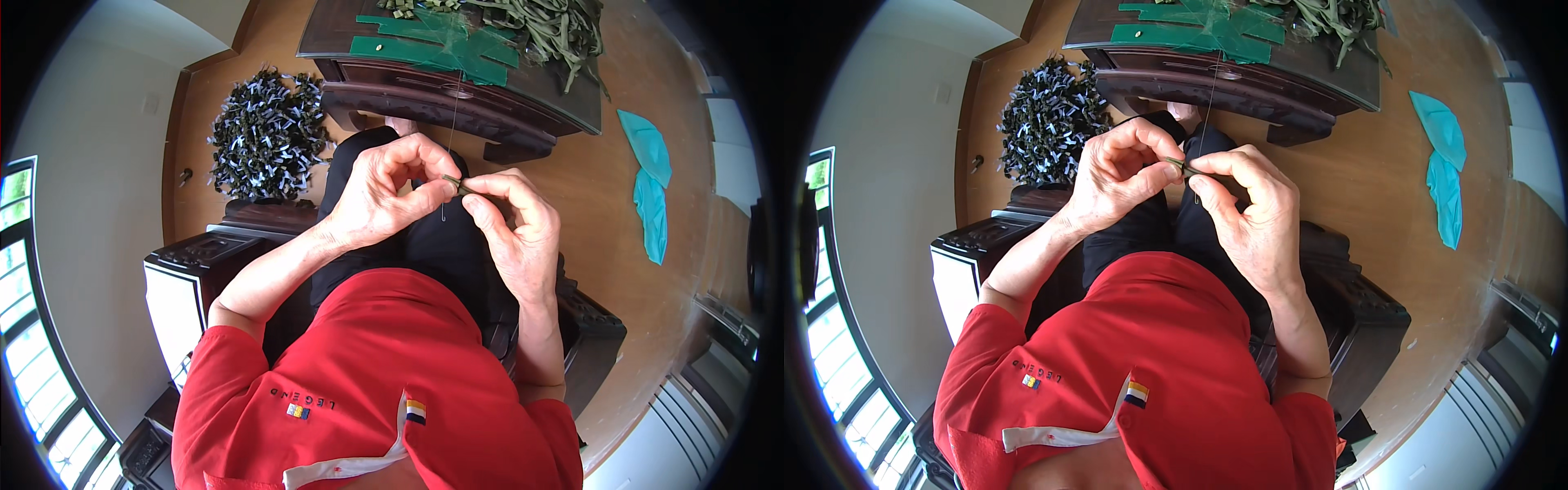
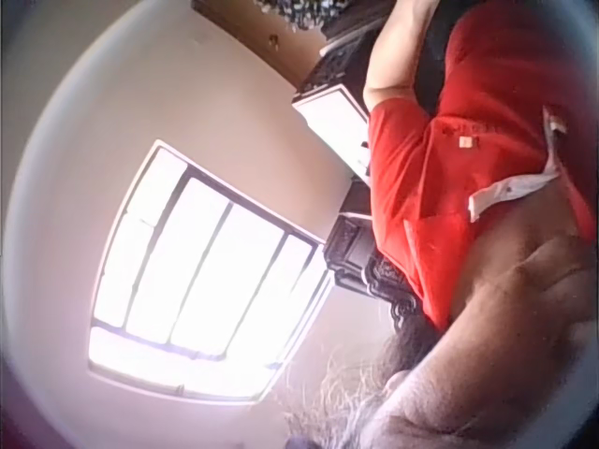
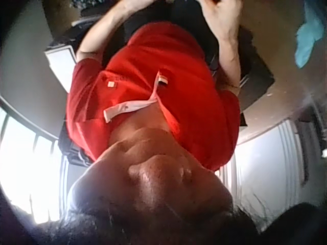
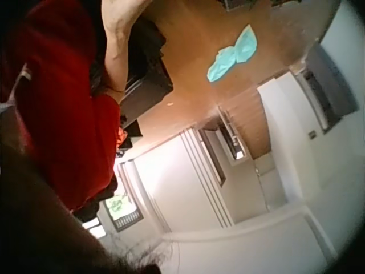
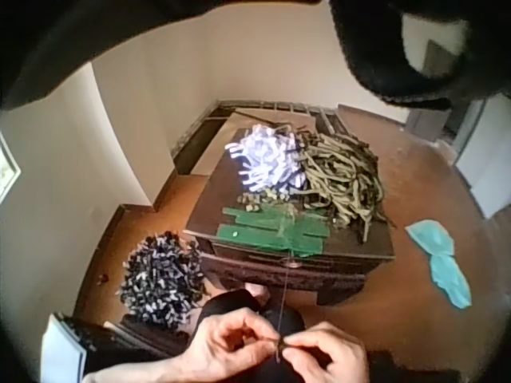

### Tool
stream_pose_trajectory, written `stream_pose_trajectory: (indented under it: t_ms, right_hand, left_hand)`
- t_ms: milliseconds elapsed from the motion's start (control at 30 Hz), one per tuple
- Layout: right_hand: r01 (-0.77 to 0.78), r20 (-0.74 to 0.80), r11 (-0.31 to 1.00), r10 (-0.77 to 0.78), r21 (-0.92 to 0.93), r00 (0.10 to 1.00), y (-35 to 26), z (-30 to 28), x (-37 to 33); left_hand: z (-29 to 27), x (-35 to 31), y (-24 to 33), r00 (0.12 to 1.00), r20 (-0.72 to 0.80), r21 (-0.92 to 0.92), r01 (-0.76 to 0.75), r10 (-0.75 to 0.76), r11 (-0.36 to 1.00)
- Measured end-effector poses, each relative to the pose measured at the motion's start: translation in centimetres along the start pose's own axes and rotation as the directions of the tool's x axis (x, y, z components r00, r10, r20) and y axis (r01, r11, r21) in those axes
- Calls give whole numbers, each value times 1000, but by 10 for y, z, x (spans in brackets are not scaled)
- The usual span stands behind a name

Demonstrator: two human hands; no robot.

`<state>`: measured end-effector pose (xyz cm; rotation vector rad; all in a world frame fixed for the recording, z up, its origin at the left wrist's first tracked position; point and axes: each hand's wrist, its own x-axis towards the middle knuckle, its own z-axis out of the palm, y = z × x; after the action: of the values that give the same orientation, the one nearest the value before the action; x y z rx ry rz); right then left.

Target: Assembling a decorative floral garland using greenery, wire, and floral tape.

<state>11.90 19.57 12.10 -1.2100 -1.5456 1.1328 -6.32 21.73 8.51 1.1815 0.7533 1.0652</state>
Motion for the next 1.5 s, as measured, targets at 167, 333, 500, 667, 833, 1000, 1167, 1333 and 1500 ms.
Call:
stream_pose_trajectory:
  t_ms: [167, 333, 500, 667, 833, 1000, 1167, 1333, 1500]
  right_hand:
    - [-79, -49, 997, 80, 13, 996, 0, 3, -4]
    - [0, -69, 1000, -2, -17, 998, 6, 6, -5]
    - [-93, -75, 995, 95, 38, 993, 2, 7, -7]
    - [-120, -67, 992, 123, 50, 990, 6, 9, -8]
    - [-144, -26, 963, 154, 227, 988, 13, 8, -7]
    - [-47, -50, 987, 55, 153, 997, 21, 5, -10]
    - [-2, -88, 985, 17, 172, 996, 24, 6, -17]
    - [-27, -117, 987, 46, 157, 992, 20, 3, -20]
    - [-146, 7, 985, 146, 87, 989, 15, 3, -28]
  left_hand:
    - [3, -1, 3, 1000, 3, 23, 9, -9, 1000]
    - [3, -4, 5, 997, 59, 50, 53, -56, 997]
    - [0, -4, 5, 987, 87, -21, 139, -137, 990]
    - [3, -5, 4, 985, 82, -16, 154, -153, 988]
    - [4, -6, -1, 989, 19, -30, 149, -148, 988]
    - [8, -4, 0, 986, 29, 19, 165, -165, 986]
    - [10, -5, 9, 973, 47, 70, 221, -225, 973]
    - [10, -7, 14, 961, 12, 65, 275, -276, 959]
    - [12, -10, 17, 988, 24, 271, 143, -155, 952]
